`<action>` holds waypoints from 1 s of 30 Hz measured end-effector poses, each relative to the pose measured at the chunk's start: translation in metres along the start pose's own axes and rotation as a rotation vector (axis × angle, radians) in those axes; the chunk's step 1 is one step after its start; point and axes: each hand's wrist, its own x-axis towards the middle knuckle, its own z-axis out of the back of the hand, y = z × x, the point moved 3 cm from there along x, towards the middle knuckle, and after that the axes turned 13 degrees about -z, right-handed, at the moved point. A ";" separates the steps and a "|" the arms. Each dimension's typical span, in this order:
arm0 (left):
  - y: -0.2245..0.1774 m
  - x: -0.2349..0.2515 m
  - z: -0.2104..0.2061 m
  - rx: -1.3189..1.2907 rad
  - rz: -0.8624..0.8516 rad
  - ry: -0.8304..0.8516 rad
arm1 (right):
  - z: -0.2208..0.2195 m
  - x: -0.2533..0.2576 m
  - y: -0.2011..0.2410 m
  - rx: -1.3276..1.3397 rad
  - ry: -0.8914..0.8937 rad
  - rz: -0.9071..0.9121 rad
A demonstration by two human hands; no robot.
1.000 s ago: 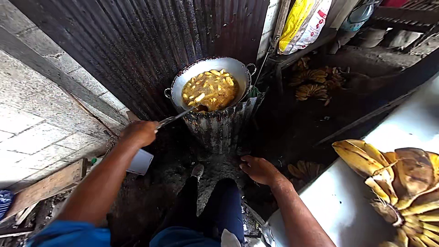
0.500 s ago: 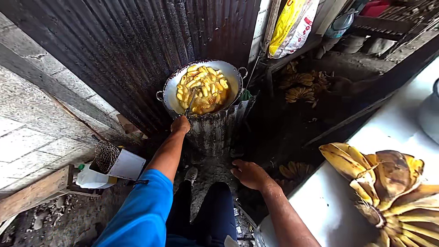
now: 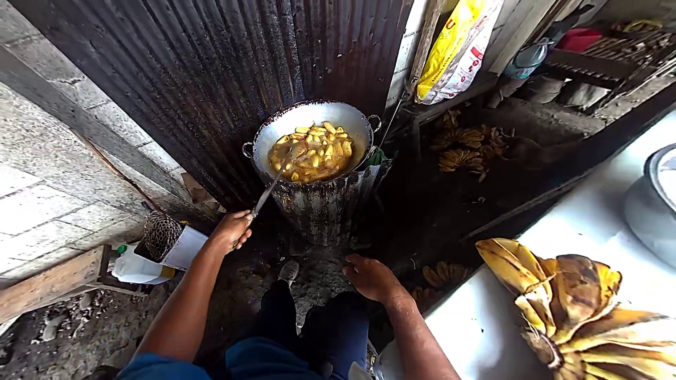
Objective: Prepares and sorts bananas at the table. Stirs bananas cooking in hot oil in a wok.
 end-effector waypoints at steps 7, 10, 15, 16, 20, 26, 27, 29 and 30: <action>-0.036 0.049 -0.024 0.264 -0.075 -0.189 | -0.004 0.001 0.004 -0.021 -0.006 0.017; -0.045 0.091 -0.045 0.260 -0.028 -0.163 | -0.004 0.001 0.003 -0.026 -0.007 0.012; -0.043 0.134 -0.083 -0.171 0.084 -0.026 | -0.002 0.002 0.002 -0.018 -0.014 0.009; -0.045 0.140 -0.089 -0.245 0.088 0.002 | -0.001 0.003 0.002 -0.010 -0.014 0.010; -0.043 0.140 -0.098 -0.312 0.049 0.115 | -0.001 0.005 -0.001 -0.003 -0.016 -0.008; -0.030 0.073 -0.053 0.331 -0.113 0.225 | -0.001 0.005 -0.002 0.025 -0.038 0.017; -0.029 0.061 -0.047 0.489 -0.144 0.248 | -0.001 0.005 -0.003 0.029 -0.039 0.019; -0.028 0.039 -0.037 0.743 -0.204 0.265 | 0.001 0.004 -0.005 0.025 -0.047 0.018; -0.028 0.027 -0.030 0.828 -0.230 0.266 | 0.001 0.004 -0.005 0.023 -0.049 0.018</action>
